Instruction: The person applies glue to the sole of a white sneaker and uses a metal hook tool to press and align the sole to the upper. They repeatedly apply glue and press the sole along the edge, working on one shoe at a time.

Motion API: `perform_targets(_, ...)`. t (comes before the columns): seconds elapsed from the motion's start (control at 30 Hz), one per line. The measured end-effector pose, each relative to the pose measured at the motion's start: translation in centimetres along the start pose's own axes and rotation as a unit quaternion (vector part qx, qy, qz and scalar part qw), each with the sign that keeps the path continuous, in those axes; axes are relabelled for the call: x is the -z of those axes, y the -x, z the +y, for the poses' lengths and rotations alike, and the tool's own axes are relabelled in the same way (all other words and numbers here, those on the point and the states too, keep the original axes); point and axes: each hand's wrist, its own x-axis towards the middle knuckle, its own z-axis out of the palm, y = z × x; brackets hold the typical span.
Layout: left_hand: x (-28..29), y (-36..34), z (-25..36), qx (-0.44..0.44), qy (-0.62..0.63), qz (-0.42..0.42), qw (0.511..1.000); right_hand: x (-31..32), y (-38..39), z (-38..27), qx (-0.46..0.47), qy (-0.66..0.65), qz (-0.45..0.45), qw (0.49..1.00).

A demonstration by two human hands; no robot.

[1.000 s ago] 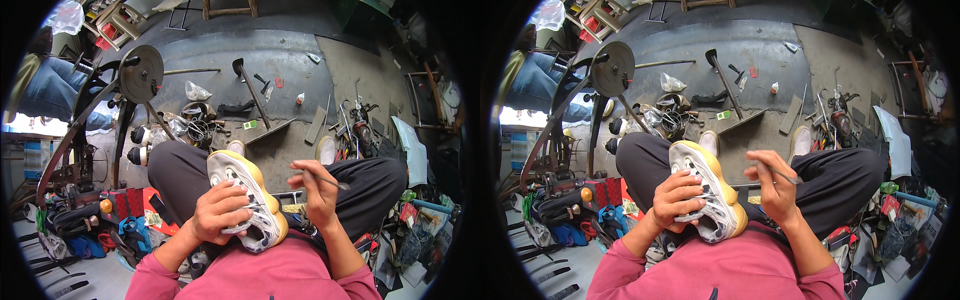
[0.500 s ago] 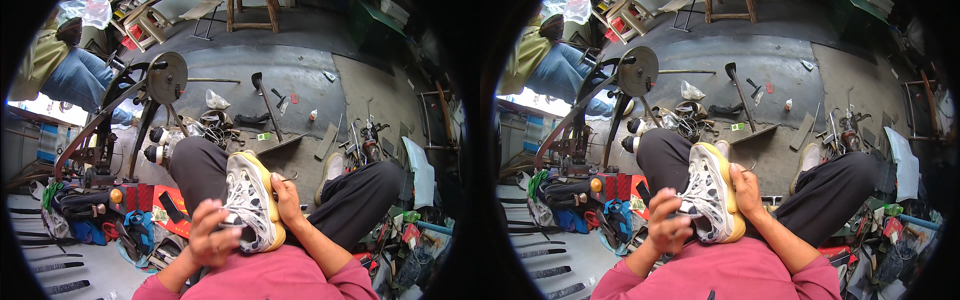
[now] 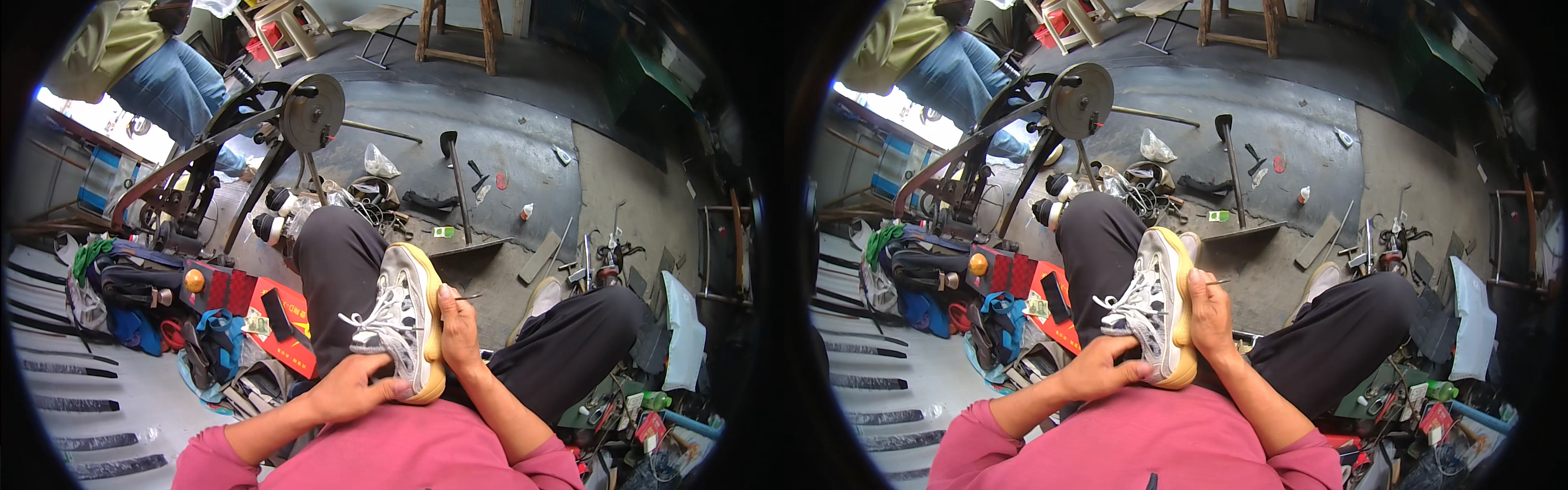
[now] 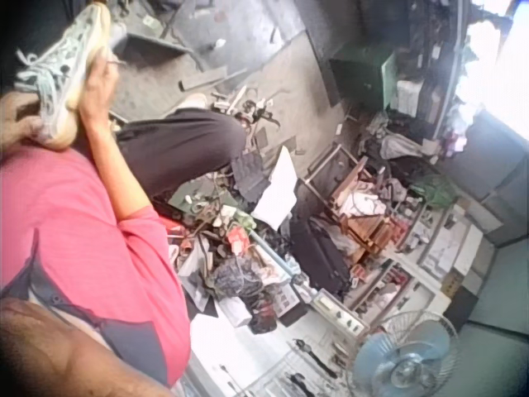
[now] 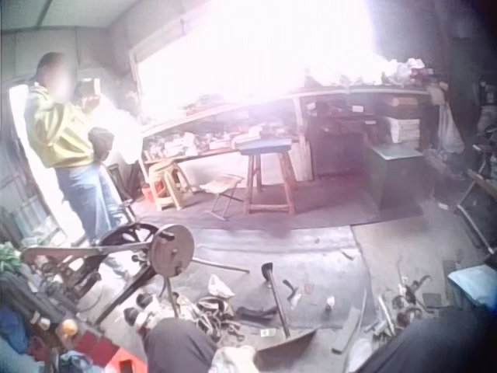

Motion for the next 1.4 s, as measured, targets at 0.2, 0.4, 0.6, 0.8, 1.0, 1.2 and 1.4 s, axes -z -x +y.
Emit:
perform_targets(0.2,-2.7,-2.6,-1.3,0.03,0.365,0.058,0.929,0.2,0.0,0.0,0.012,0.038,0.008,0.999)
perform_targets(0.4,-2.7,-6.1,-2.8,0.085,0.525,0.068,0.844,0.7,-0.7,-0.1,0.047,0.121,0.026,0.991)
perform_targets(0.6,-2.0,-5.6,-1.5,0.131,0.378,0.045,0.915,2.1,-0.2,-3.6,-0.047,0.109,0.029,0.992)
perform_targets(0.8,1.3,-4.8,-1.0,0.149,0.32,-0.085,0.932,4.9,1.0,-6.9,-0.096,0.082,-0.064,0.99)
perform_targets(1.0,0.0,-6.1,-1.1,0.057,0.179,-0.105,0.977,6.9,1.7,-6.2,-0.197,-0.008,-0.097,0.976)
perform_targets(1.2,-0.3,-7.0,-2.2,-0.154,-0.066,-0.106,0.98,7.5,0.5,-6.2,-0.205,-0.008,-0.135,0.969)
perform_targets(1.4,-0.2,-10.0,-2.9,0.047,0.087,-0.271,0.957,7.5,-1.3,-6.7,-0.249,0.033,-0.106,0.962)
